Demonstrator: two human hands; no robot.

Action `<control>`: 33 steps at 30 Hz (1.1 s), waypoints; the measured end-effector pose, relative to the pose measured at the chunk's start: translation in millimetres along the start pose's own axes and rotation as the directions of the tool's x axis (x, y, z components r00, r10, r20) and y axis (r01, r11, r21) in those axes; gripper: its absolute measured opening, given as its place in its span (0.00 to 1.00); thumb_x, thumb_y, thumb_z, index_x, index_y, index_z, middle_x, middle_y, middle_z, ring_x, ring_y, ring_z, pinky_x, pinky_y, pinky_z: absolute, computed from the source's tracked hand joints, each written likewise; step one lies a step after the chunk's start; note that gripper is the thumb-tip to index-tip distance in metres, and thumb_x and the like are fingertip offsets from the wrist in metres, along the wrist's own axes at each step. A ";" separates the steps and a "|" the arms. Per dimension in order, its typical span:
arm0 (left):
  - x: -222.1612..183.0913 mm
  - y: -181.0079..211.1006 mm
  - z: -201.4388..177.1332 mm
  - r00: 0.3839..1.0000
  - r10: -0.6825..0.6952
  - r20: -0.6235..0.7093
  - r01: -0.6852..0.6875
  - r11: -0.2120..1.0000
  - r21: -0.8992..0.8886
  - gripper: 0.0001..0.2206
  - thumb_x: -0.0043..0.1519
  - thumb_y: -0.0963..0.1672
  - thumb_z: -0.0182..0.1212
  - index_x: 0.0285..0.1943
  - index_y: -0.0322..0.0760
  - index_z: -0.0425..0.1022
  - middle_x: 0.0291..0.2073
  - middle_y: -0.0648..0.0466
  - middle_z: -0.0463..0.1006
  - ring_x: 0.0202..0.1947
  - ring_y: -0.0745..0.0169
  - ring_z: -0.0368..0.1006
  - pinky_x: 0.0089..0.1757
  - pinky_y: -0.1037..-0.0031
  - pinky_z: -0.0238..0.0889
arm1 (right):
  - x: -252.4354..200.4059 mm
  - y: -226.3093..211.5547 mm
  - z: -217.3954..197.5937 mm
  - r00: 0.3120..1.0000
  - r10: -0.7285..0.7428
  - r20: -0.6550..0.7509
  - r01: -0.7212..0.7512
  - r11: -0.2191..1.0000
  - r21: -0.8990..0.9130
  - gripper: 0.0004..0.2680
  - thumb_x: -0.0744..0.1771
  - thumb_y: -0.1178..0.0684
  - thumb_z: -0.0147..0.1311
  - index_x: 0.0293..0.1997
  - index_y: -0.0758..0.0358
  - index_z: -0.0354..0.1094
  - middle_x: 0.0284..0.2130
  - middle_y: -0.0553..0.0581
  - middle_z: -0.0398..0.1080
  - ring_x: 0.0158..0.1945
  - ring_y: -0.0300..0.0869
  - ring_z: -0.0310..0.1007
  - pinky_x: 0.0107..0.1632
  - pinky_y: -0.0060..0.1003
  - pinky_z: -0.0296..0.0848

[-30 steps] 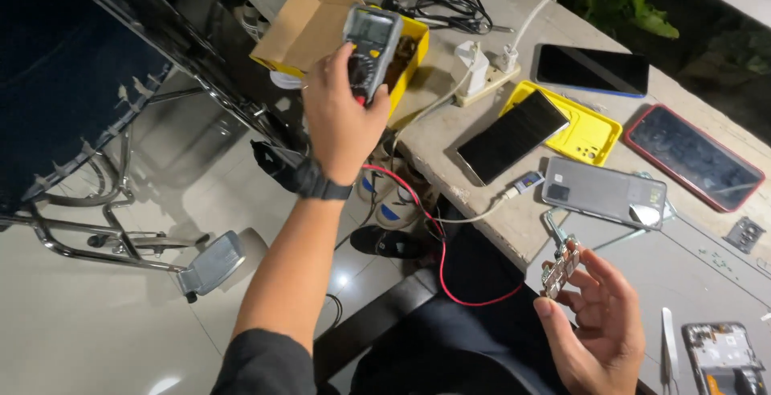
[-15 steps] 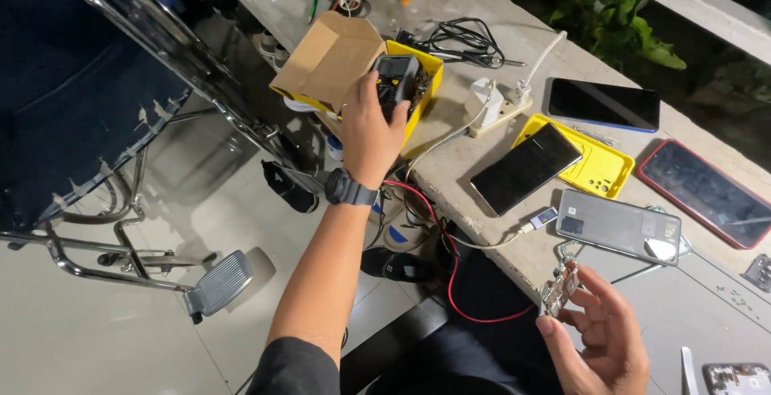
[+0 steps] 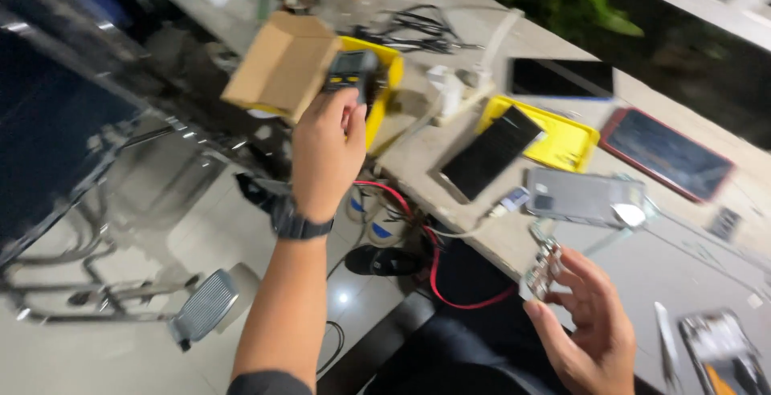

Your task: The person works on a disassembled smartphone, using tweezers to carefully manipulate and connect internal ribbon cables and components on the motherboard. The hands adjust the position of the phone and the internal parts throughout the process.

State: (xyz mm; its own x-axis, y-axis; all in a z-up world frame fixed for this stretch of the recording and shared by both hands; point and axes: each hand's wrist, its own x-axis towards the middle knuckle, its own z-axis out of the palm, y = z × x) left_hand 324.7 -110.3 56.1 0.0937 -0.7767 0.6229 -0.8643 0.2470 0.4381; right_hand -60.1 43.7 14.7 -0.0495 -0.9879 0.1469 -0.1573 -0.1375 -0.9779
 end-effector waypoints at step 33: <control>-179.5 324.9 172.8 0.496 0.791 0.359 -0.536 0.604 -0.591 0.04 0.76 0.44 0.63 0.49 0.49 0.82 0.31 0.56 0.67 0.32 0.52 0.73 0.35 0.67 0.71 | -90.5 29.2 -222.4 0.865 -0.301 -0.402 -0.050 0.745 -0.665 0.26 0.66 0.55 0.79 0.72 0.73 0.73 0.66 0.73 0.76 0.62 0.63 0.83 0.61 0.49 0.84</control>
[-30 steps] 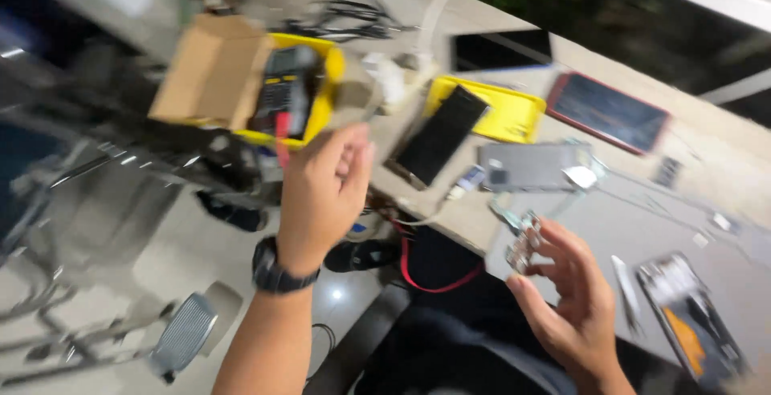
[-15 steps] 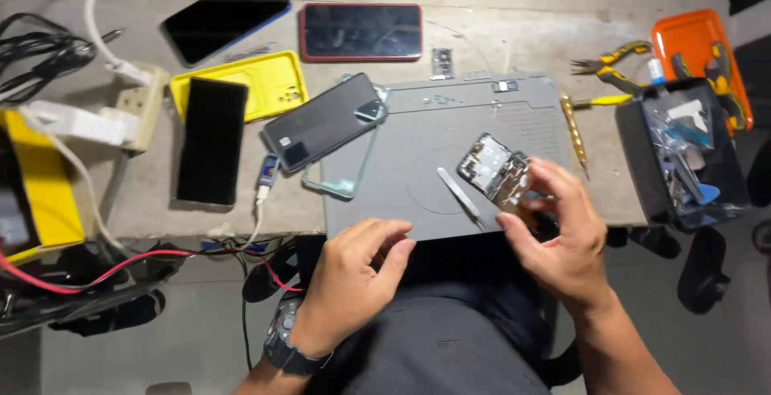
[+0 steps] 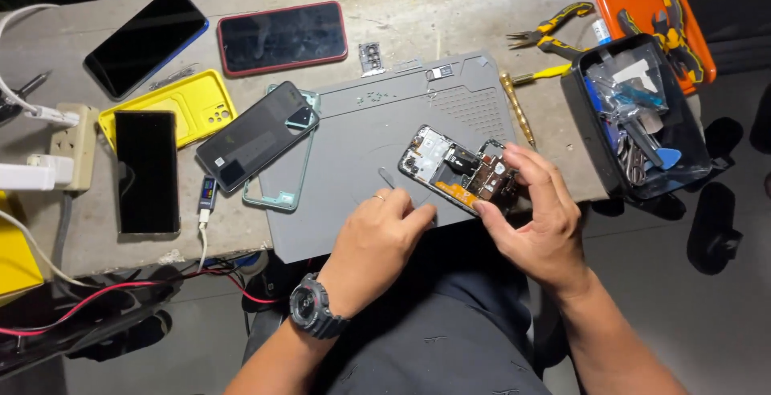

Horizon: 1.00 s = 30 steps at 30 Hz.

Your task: The person works on a disassembled smartphone, using tweezers to carefully manipulate and connect internal ribbon cables and components on the motherboard. The hands adjust the position of the phone and the internal parts throughout the process.

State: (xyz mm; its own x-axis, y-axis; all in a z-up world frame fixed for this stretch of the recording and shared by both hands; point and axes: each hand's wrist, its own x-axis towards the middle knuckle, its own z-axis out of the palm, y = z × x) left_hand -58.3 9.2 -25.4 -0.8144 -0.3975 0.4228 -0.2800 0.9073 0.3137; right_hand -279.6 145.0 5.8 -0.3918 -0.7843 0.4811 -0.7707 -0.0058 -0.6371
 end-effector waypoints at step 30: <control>2.6 38.5 -23.3 0.687 -0.586 0.430 0.644 0.217 -0.734 0.15 0.70 0.43 0.67 0.66 0.37 0.84 0.55 0.53 0.91 0.52 0.67 0.88 0.55 0.75 0.82 | 4.0 9.7 20.7 0.948 -0.275 0.162 0.302 0.935 -0.183 0.21 0.72 0.54 0.72 0.73 0.72 0.69 0.70 0.73 0.76 0.67 0.64 0.82 0.71 0.56 0.79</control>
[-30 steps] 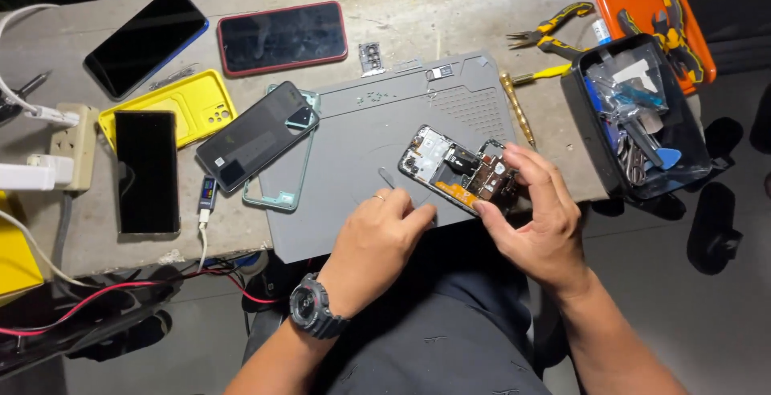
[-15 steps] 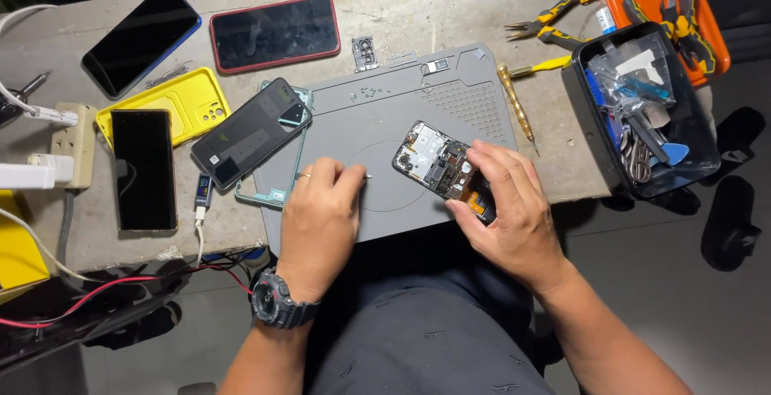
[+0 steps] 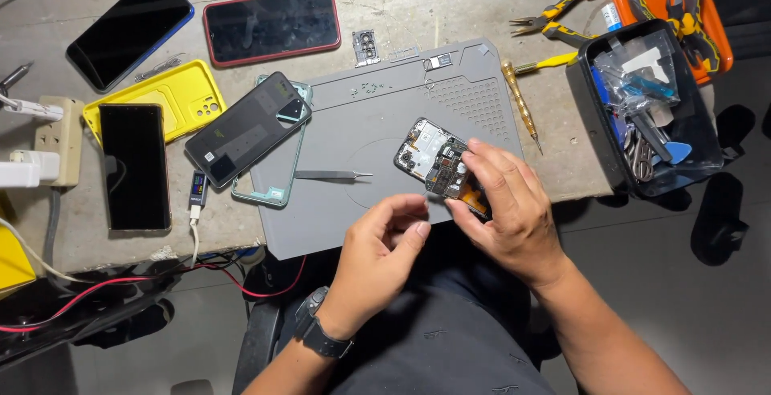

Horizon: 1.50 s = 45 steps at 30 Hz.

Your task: The person works on a disassembled smartphone, using tweezers to carefully manipulate and connect internal ribbon cables and components on the motherboard. The hands adjust the position of the phone and the internal parts throughout the process.

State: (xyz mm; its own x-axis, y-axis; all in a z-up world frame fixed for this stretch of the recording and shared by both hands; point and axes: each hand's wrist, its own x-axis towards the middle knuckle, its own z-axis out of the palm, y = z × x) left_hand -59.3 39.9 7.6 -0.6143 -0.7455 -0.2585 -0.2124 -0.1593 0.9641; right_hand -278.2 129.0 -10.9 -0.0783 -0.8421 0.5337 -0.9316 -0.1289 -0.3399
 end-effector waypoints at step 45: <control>33.1 -27.4 3.9 0.979 0.197 0.057 -0.049 0.493 -0.869 0.29 0.76 0.47 0.53 0.84 0.25 0.67 0.63 0.33 0.85 0.60 0.44 0.85 0.59 0.49 0.82 | 19.4 -57.5 -10.0 0.960 0.224 -0.170 -0.170 0.943 0.287 0.25 0.67 0.52 0.78 0.70 0.73 0.73 0.65 0.74 0.76 0.58 0.61 0.84 0.54 0.47 0.86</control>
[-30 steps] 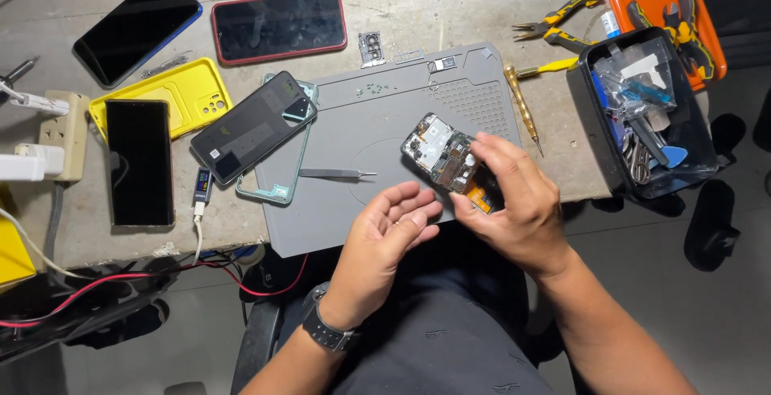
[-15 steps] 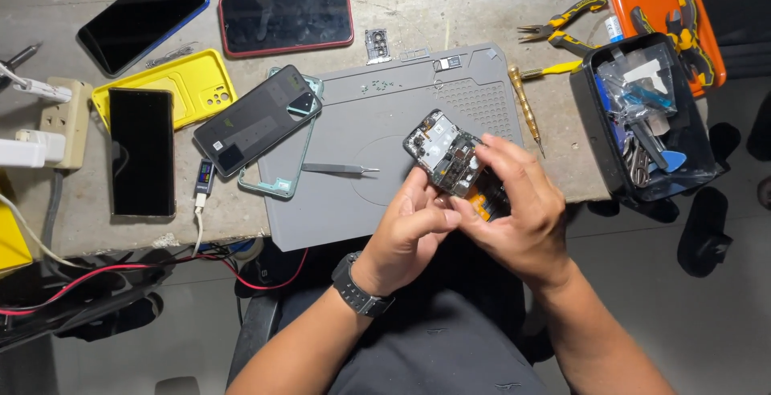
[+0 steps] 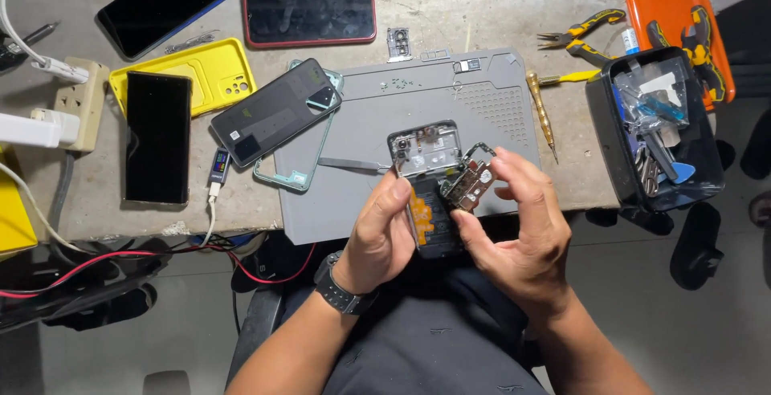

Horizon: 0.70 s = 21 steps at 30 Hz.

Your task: The person works on a disassembled smartphone, using tweezers to carefully manipulate and connect internal ribbon cables and components on the motherboard. The hands adjust the position of the phone and the internal parts throughout the process.

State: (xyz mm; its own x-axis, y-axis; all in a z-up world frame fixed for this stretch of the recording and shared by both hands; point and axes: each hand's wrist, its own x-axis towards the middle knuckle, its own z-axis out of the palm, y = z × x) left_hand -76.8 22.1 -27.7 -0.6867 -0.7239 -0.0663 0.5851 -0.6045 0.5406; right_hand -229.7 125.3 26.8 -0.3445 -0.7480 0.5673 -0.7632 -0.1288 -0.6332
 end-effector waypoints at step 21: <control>-19.9 27.5 -21.1 0.970 -0.218 0.103 0.241 0.902 -0.359 0.40 0.73 0.50 0.58 0.92 0.21 0.53 0.82 0.26 0.67 0.80 0.27 0.67 0.57 0.28 0.76 | -6.3 15.5 11.9 0.997 0.078 0.012 -0.077 0.996 -0.055 0.29 0.66 0.51 0.82 0.72 0.77 0.71 0.58 0.71 0.75 0.54 0.57 0.82 0.50 0.46 0.86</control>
State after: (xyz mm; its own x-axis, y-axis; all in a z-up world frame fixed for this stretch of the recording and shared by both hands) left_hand -38.0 12.9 -29.2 -0.8385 -0.5365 -0.0956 0.5173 -0.8388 0.1699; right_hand -232.8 120.3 7.2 -0.3961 -0.7634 0.5103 -0.7633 -0.0352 -0.6451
